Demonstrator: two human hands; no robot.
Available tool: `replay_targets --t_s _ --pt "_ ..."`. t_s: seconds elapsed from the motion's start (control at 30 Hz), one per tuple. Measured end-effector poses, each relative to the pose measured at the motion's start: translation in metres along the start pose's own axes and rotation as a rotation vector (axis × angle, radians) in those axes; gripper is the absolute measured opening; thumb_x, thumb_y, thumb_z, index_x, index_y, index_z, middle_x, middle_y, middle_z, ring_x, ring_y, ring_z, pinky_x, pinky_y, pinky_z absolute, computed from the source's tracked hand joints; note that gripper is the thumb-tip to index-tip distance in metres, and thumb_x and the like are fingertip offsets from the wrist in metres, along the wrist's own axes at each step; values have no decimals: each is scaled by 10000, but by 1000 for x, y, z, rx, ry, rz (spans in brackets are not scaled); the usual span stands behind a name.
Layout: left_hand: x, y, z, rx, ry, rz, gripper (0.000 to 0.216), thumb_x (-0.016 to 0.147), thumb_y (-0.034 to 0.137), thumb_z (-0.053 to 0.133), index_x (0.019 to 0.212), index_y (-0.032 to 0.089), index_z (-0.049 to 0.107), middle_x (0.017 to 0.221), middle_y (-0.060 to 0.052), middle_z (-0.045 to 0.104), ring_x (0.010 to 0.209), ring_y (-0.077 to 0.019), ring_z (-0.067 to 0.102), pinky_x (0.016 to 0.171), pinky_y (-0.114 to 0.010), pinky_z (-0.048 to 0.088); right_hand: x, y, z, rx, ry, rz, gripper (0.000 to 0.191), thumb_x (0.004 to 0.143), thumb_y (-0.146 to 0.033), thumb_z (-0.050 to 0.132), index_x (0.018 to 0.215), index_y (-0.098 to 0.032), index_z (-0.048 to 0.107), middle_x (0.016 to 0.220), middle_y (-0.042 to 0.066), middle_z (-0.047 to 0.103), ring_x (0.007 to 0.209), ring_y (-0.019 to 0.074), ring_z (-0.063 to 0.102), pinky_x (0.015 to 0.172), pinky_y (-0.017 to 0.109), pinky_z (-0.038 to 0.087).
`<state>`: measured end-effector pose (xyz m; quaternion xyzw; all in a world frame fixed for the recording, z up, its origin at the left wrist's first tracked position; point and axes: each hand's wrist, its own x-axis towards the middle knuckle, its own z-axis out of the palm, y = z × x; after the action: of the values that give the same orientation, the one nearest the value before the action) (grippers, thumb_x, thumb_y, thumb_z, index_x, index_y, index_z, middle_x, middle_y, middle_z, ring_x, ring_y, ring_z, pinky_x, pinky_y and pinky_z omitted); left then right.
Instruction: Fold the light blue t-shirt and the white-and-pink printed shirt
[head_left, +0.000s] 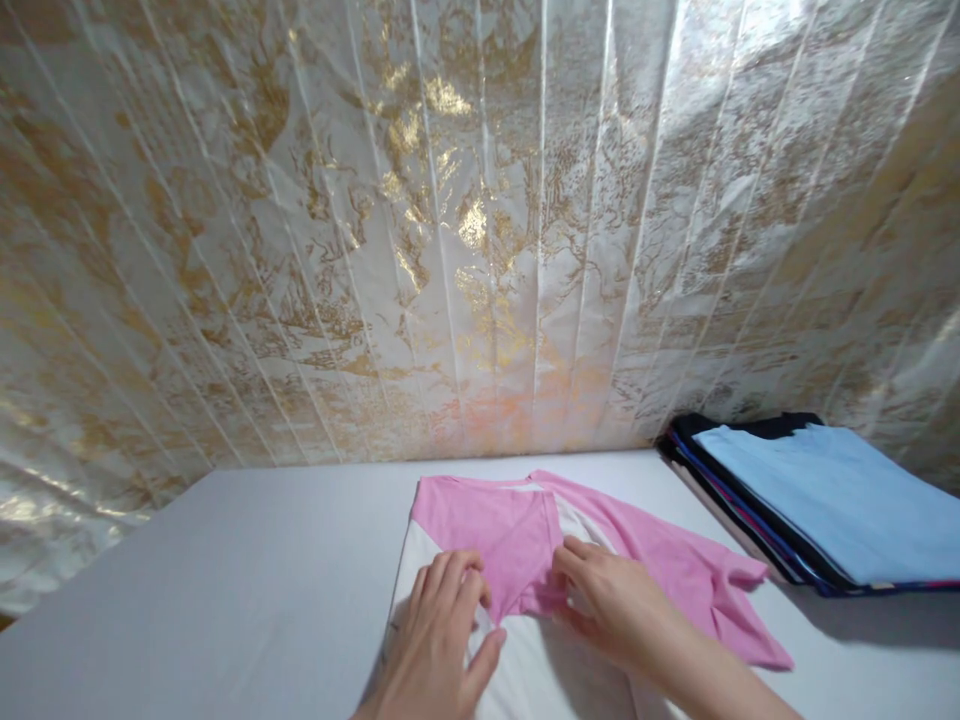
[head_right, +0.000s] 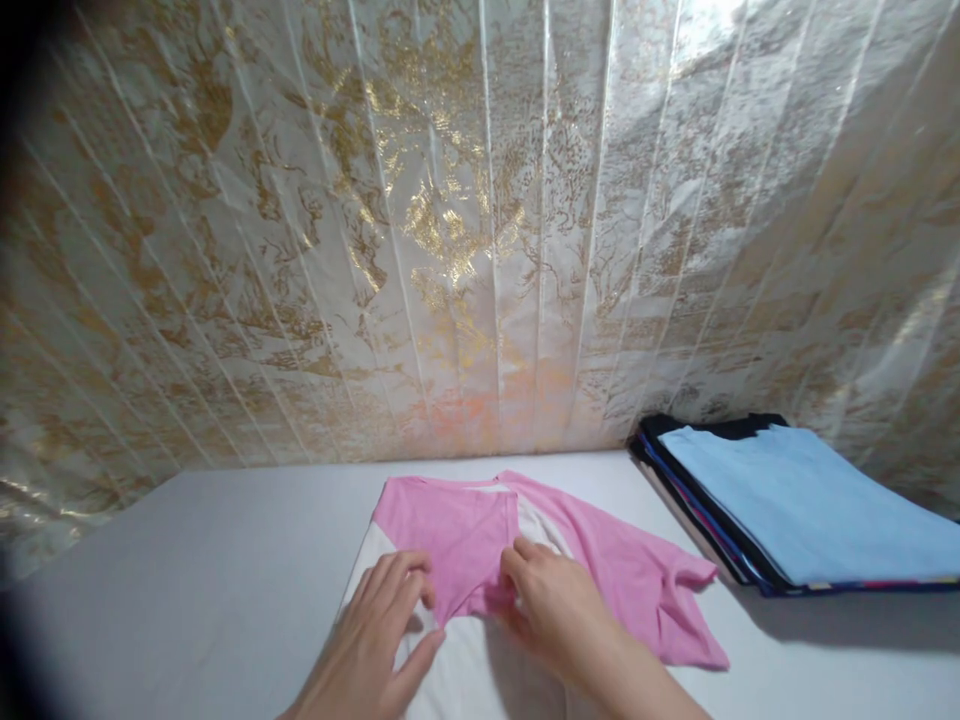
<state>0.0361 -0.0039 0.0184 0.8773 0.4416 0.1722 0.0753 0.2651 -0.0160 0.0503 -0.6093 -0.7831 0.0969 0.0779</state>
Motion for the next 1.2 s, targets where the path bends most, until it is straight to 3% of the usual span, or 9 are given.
replay_targets --t_s 0.13,0.27,0.43,0.57,0.7,0.8,1.0,1.1,1.2 --pt "10 15 0 -3 -90 -36 56 812 233 575 858 201 575 972 -67 582 917 -257 524 805 -402 449 4 -1 18 -1 -25 18 198 730 -78 527 866 -197 608 958 54 660 850 198 636 643 247 387" --pt "17 11 5 22 -55 -47 141 837 113 453 818 201 561 957 -68 574 913 -239 515 785 -365 440 4 9 12 29 10 -27 239 721 -26 478 832 -212 581 918 29 654 810 170 628 640 237 384" --pt "12 10 3 -31 -47 -75 174 878 126 411 826 217 551 945 -55 564 910 -232 511 793 -353 431 3 9 -1 -85 116 -131 210 816 -27 441 791 -204 553 907 46 634 777 171 601 635 255 385" --pt "6 12 4 -55 -48 -60 151 848 122 432 853 221 546 967 -48 547 923 -238 494 802 -364 414 -2 11 5 -192 53 -235 194 820 -40 481 790 -197 590 871 57 654 774 211 600 631 289 392" --pt "4 9 8 -121 -36 -72 260 745 14 406 827 227 532 956 -32 540 929 -225 493 812 -356 408 -1 26 4 -130 2 -66 217 763 -32 491 739 -207 617 821 65 672 754 242 630 614 304 415" --pt "4 5 9 -190 -12 -57 320 705 -24 385 817 233 541 974 -26 560 950 -212 512 823 -345 417 14 39 -7 -52 72 34 271 800 -36 423 820 -210 630 891 83 691 752 240 648 635 314 434" --pt "6 1 9 -135 -23 61 342 884 98 399 1112 250 602 1324 -52 549 1224 -231 471 1000 -401 394 66 48 -4 65 254 169 133 852 -229 510 802 -195 628 870 130 700 781 286 639 650 334 410" --pt "7 -4 13 -39 -121 140 387 959 235 415 1334 237 510 1470 -61 444 1350 -244 384 1085 -428 337 88 50 7 150 230 199 54 783 -232 599 738 -202 600 805 92 690 714 238 617 594 296 372" --pt "7 -8 17 16 -196 154 490 977 314 429 1456 224 371 1546 -67 295 1415 -252 285 1120 -436 304 101 52 10 207 205 176 42 788 -198 568 747 -202 570 770 40 681 702 189 608 593 254 369"
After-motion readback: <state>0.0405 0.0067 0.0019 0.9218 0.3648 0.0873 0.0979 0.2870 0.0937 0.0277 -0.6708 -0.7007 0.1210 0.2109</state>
